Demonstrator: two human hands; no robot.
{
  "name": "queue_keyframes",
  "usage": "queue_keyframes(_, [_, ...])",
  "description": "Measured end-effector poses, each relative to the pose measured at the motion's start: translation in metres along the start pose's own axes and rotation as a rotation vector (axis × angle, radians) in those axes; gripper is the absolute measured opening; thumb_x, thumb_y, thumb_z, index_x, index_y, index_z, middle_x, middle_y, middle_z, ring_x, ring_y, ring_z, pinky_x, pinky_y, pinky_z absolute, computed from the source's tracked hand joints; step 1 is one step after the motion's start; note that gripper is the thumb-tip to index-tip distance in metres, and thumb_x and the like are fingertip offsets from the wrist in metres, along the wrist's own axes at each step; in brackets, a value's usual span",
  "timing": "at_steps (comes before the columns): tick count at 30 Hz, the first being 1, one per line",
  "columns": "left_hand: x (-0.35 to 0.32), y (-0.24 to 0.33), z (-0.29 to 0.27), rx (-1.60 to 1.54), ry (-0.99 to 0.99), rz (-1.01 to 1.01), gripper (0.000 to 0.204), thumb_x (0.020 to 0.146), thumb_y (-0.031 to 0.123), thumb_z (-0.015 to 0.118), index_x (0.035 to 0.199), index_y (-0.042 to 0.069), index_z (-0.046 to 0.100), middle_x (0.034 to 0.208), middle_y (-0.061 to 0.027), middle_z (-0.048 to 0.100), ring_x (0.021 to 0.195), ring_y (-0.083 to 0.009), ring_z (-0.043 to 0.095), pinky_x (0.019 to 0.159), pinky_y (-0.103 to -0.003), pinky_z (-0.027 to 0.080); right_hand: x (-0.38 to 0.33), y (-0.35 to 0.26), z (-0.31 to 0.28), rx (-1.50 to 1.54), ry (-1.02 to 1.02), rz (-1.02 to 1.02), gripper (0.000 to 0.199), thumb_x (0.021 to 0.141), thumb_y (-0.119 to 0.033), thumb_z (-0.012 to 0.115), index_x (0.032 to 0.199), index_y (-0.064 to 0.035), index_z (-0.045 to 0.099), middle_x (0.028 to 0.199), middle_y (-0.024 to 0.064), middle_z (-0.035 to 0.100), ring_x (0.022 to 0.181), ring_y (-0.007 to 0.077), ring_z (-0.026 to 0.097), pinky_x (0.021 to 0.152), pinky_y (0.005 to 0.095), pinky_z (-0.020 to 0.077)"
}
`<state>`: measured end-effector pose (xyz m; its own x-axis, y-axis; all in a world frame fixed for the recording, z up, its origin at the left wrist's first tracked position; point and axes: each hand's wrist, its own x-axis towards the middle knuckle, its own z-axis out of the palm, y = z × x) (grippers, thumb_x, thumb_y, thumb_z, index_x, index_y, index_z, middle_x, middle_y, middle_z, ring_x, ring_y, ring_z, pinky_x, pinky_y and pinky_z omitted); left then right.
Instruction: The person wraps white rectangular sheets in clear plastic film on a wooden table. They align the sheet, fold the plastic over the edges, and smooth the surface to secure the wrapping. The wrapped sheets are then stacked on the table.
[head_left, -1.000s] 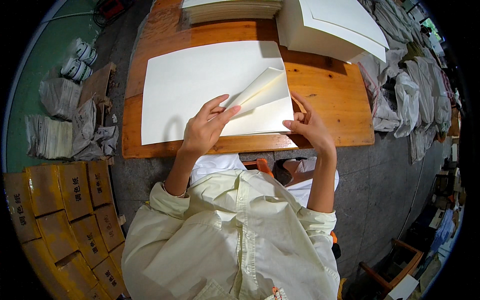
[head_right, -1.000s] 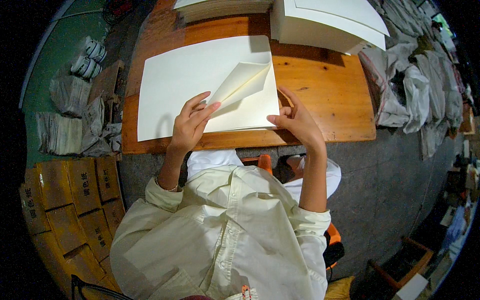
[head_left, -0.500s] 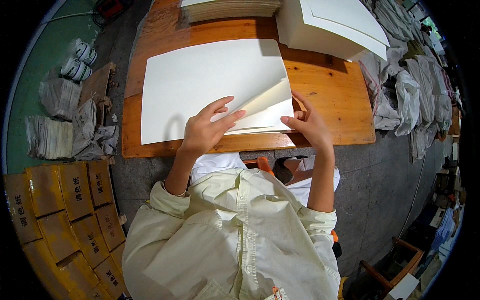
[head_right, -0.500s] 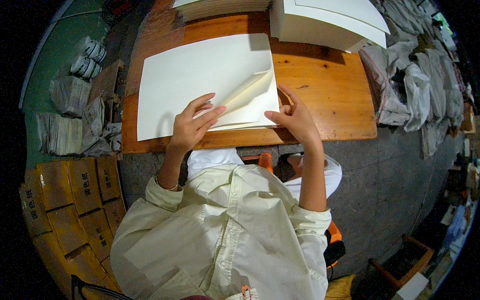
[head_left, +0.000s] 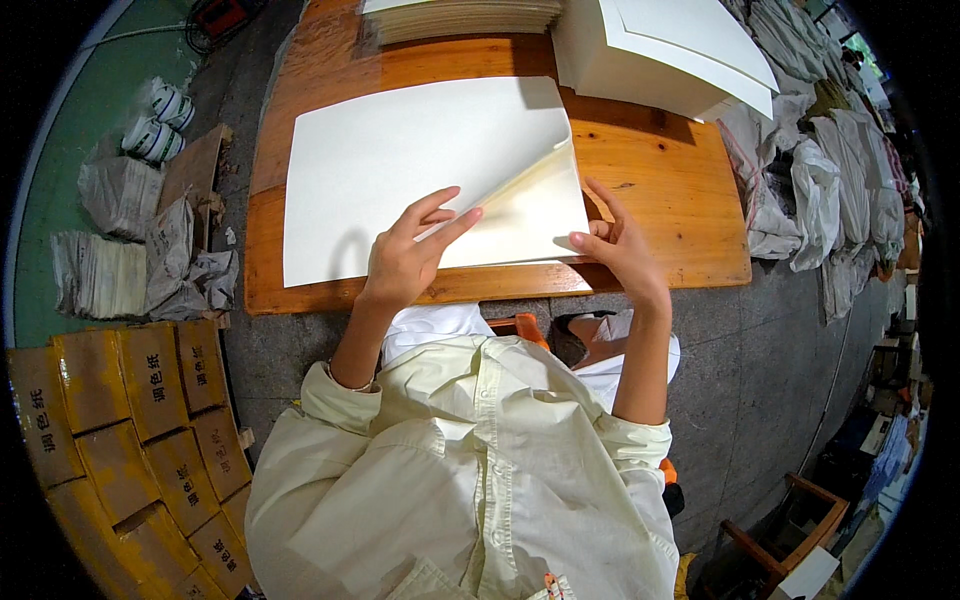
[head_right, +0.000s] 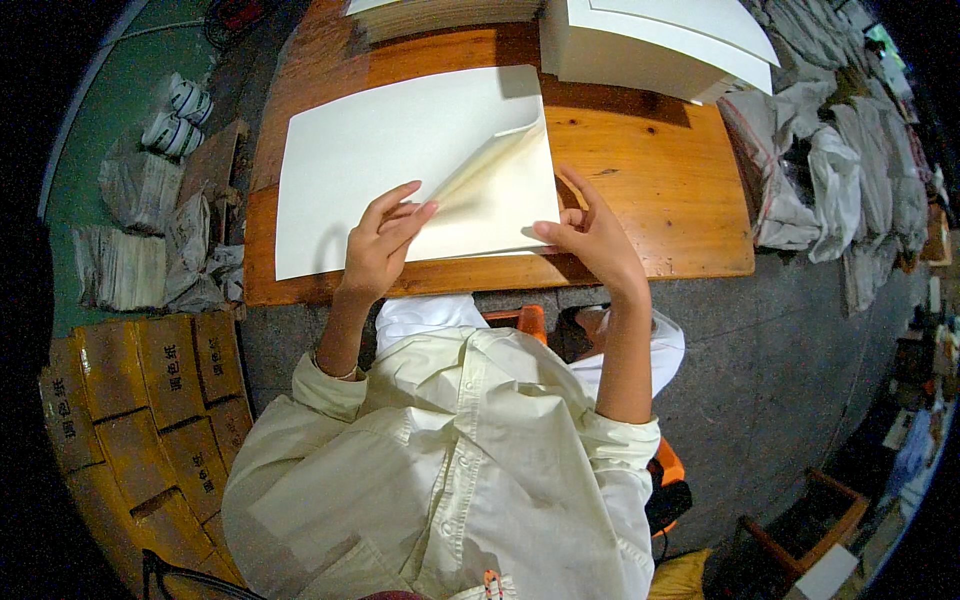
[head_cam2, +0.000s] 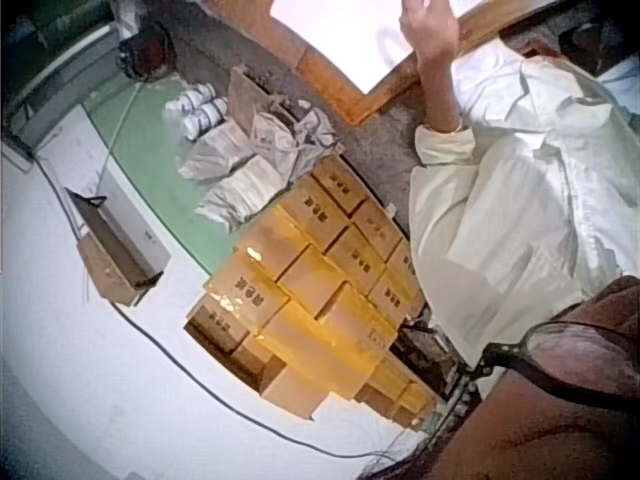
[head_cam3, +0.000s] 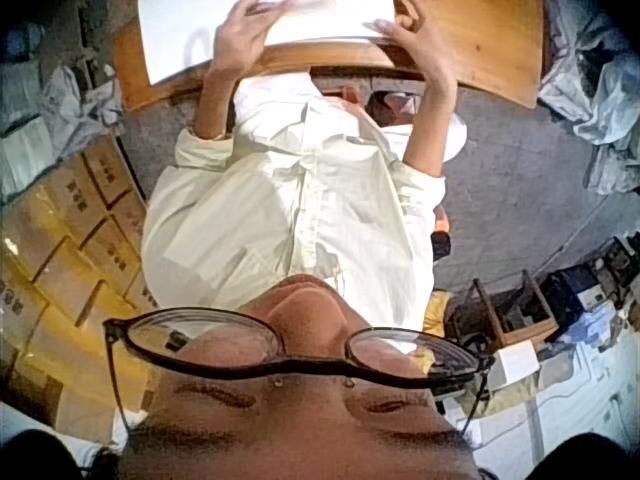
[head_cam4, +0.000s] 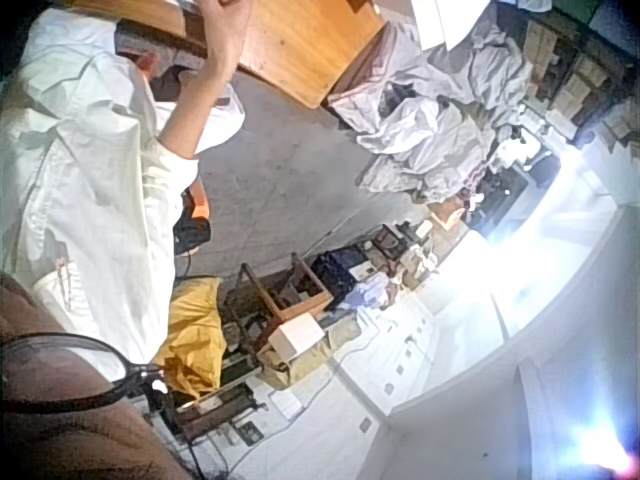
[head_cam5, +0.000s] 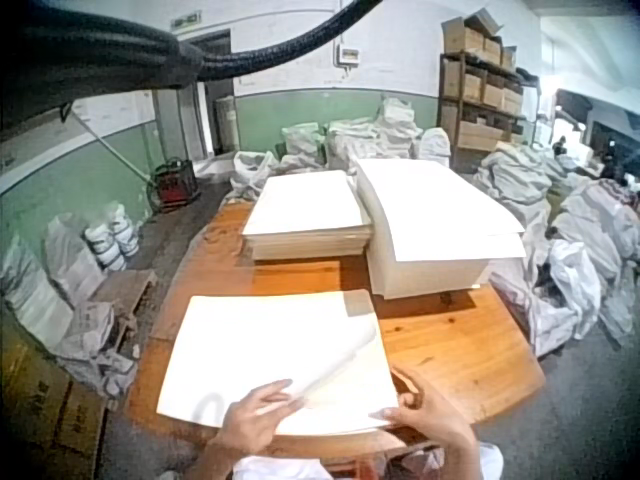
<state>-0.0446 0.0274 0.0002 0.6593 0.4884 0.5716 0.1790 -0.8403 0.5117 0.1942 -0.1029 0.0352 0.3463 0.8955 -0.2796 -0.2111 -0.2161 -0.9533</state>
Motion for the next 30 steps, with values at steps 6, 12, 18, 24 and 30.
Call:
queue_keyframes(6, [0.0, -0.001, -0.002, 0.066, -0.052, 0.074, 0.038, 0.076, 0.011, 0.069, 0.112, 0.022, 0.067, 0.128, -0.0087, 0.052, 0.094, -0.0212, 0.065, 0.072, -0.03, 0.057, 0.006, 0.011, -0.016, -0.073, -0.113, -0.06, 0.085, 0.073, 0.0, 0.075, 0.143, -0.0023, 0.027, 0.069, 0.0028, 0.06, 0.064, 0.008, 0.057, 0.06, 0.0213, 0.0478])
queue_keyframes(12, [0.005, 0.01, -0.006, 0.03, -0.083, 0.045, 0.038, 0.073, 0.013, 0.071, 0.11, 0.022, 0.068, 0.129, -0.0089, 0.051, 0.092, -0.0209, 0.065, 0.072, -0.03, 0.057, 0.006, 0.011, -0.008, -0.181, -0.022, -0.063, 0.081, 0.073, -0.003, 0.076, 0.141, -0.0008, 0.032, 0.063, 0.0002, 0.055, 0.059, 0.0068, 0.052, 0.057, 0.0206, 0.0458])
queue_keyframes(18, [0.001, 0.002, -0.002, 0.018, 0.011, 0.04, 0.041, 0.078, -0.001, 0.062, 0.111, 0.022, 0.068, 0.13, -0.0111, 0.05, 0.092, -0.0215, 0.065, 0.079, -0.032, 0.057, 0.004, 0.011, -0.005, -0.063, -0.023, -0.077, 0.083, 0.073, -0.003, 0.076, 0.141, -0.0001, 0.03, 0.066, 0.0012, 0.057, 0.06, 0.008, 0.052, 0.057, 0.0218, 0.0468])
queue_keyframes(24, [0.001, 0.002, -0.006, 0.062, -0.1, 0.06, 0.037, 0.077, 0.003, 0.067, 0.11, 0.02, 0.069, 0.137, -0.0165, 0.042, 0.096, -0.022, 0.063, 0.083, -0.034, 0.055, 0.004, 0.01, -0.011, -0.087, -0.074, -0.053, 0.085, 0.072, 0.0, 0.076, 0.143, -0.0012, 0.027, 0.067, 0.0021, 0.058, 0.061, 0.0086, 0.055, 0.058, 0.0226, 0.048])
queue_keyframes(30, [0.005, 0.011, -0.01, 0.027, -0.164, 0.04, 0.044, 0.067, 0.013, 0.078, 0.11, 0.018, 0.069, 0.139, -0.017, 0.04, 0.098, -0.0211, 0.062, 0.087, -0.035, 0.054, 0.006, 0.01, -0.009, -0.164, -0.049, -0.042, 0.084, 0.073, -0.004, 0.076, 0.142, -0.0008, 0.029, 0.063, 0.0007, 0.056, 0.058, 0.008, 0.054, 0.056, 0.0215, 0.0464])
